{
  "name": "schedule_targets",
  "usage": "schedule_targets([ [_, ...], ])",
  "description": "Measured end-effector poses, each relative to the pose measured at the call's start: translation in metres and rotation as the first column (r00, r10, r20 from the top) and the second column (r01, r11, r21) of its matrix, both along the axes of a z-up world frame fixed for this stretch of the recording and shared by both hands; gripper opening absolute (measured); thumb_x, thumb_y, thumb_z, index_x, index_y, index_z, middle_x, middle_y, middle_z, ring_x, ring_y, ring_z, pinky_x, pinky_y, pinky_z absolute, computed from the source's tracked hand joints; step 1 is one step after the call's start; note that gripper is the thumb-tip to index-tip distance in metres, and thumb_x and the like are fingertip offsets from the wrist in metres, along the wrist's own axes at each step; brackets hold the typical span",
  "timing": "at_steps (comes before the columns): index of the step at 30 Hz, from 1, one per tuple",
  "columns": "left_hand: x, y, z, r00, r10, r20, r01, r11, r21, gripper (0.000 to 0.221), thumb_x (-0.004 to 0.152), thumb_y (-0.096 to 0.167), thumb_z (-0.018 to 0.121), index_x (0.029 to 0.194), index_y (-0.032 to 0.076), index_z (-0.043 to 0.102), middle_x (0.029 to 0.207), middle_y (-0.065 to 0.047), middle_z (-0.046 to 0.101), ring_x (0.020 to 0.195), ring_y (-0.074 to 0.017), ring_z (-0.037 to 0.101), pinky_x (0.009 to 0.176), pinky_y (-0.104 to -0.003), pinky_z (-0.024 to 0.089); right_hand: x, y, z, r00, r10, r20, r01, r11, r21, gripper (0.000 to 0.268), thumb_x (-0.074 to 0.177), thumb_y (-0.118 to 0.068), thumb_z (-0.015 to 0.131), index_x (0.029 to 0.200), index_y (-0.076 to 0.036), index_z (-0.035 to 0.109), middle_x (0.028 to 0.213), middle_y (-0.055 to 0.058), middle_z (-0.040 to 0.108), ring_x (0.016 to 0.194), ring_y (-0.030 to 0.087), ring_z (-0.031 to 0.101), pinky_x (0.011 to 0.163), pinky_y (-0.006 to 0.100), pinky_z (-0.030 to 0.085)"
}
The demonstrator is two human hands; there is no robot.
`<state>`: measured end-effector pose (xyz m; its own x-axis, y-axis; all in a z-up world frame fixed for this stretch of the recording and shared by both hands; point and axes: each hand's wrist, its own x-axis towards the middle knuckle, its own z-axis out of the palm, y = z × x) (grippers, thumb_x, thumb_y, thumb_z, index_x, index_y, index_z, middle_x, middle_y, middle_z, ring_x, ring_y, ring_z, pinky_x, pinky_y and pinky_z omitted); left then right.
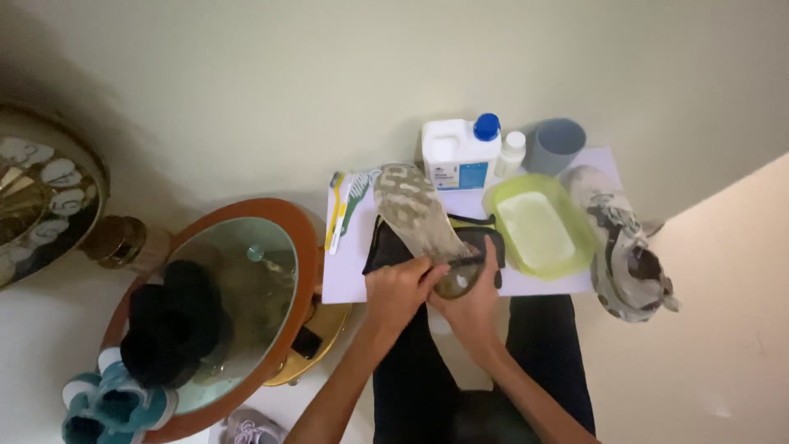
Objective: Applying a liquid treatment to a shoe sole with a brush and then manually flexing the sole to prepare it for repair.
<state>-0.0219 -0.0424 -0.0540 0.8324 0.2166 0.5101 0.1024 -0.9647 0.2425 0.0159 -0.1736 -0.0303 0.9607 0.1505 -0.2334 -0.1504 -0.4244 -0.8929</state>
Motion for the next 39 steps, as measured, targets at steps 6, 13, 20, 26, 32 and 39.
schedule_targets([
  [6, -0.001, 0.004, 0.017, 0.997, 0.057, -0.049, -0.054, 0.997, 0.061, 0.034, 0.092, 0.05, 0.069, 0.069, 0.027, 0.059, 0.049, 0.003, 0.056, 0.044, -0.0248, 0.064, 0.046, -0.039, 0.05, 0.006, 0.003, 0.016, 0.999, 0.046, -0.003, -0.046, 0.998, 0.038, 0.129, 0.065, -0.032, 0.093, 0.165, -0.024, 0.011, 0.158, 0.022, 0.04, 0.139, 0.049, 0.045, 0.108, 0.07, 0.041],
  [13, 0.0, 0.012, 0.019, 0.979, 0.132, -0.155, -0.148, 0.984, -0.095, 0.043, 0.099, 0.057, 0.057, 0.073, 0.023, 0.058, 0.054, -0.003, 0.062, 0.056, -0.0317, 0.07, 0.053, -0.045, 0.052, 0.004, -0.004, 0.005, 0.998, 0.059, 0.032, -0.061, 0.996, 0.058, 0.127, 0.066, -0.037, 0.092, 0.164, -0.019, 0.014, 0.155, 0.02, 0.043, 0.138, 0.048, 0.046, 0.106, 0.066, 0.045],
  [20, 0.046, -0.015, 0.1, 0.901, -0.056, -0.43, -0.075, 0.957, -0.28, 0.029, 0.102, 0.046, 0.052, 0.098, 0.019, 0.06, 0.077, -0.011, 0.073, 0.078, -0.0408, 0.073, 0.068, -0.054, 0.056, 0.012, -0.008, 0.004, 0.959, 0.098, 0.266, -0.12, 0.99, 0.068, 0.101, 0.066, -0.025, 0.089, 0.149, 0.002, 0.04, 0.133, 0.03, 0.057, 0.114, 0.05, 0.065, 0.092, 0.06, 0.058],
  [26, 0.149, -0.05, -0.013, 0.862, -0.32, -0.394, 0.269, 0.946, -0.18, 0.02, 0.097, 0.03, 0.056, 0.107, 0.012, 0.054, 0.09, -0.015, 0.066, 0.08, -0.046, 0.072, 0.069, -0.058, 0.057, 0.021, -0.011, -0.098, 0.801, 0.303, 0.515, -0.058, 0.897, -0.438, 0.077, 0.07, -0.061, 0.083, 0.126, -0.012, 0.063, 0.11, 0.007, 0.063, 0.108, 0.031, 0.064, 0.082, 0.046, 0.054],
  [32, 0.158, -0.071, 0.003, 0.769, -0.352, -0.534, 0.277, 0.936, -0.219, 0.036, 0.098, 0.012, 0.054, 0.13, -0.003, 0.05, 0.111, -0.024, 0.064, 0.087, -0.0461, 0.072, 0.074, -0.055, 0.059, 0.023, -0.021, -0.088, 0.597, 0.325, 0.734, 0.117, 0.869, -0.48, 0.044, 0.079, -0.052, 0.071, 0.097, -0.012, 0.069, 0.083, 0.006, 0.059, 0.072, 0.024, 0.058, 0.06, 0.037, 0.041],
  [39, 0.127, -0.071, 0.081, 0.728, -0.471, -0.498, 0.245, 0.857, -0.452, 0.048, 0.098, 0.005, 0.053, 0.142, -0.01, 0.044, 0.121, -0.039, 0.062, 0.105, -0.0596, 0.064, 0.088, -0.068, 0.052, 0.026, -0.03, -0.059, 0.792, 0.302, 0.53, -0.04, 0.893, -0.449, 0.101, 0.073, -0.073, 0.077, 0.134, 0.004, 0.055, 0.102, 0.019, 0.068, 0.073, 0.03, 0.073, 0.06, 0.037, 0.06],
])
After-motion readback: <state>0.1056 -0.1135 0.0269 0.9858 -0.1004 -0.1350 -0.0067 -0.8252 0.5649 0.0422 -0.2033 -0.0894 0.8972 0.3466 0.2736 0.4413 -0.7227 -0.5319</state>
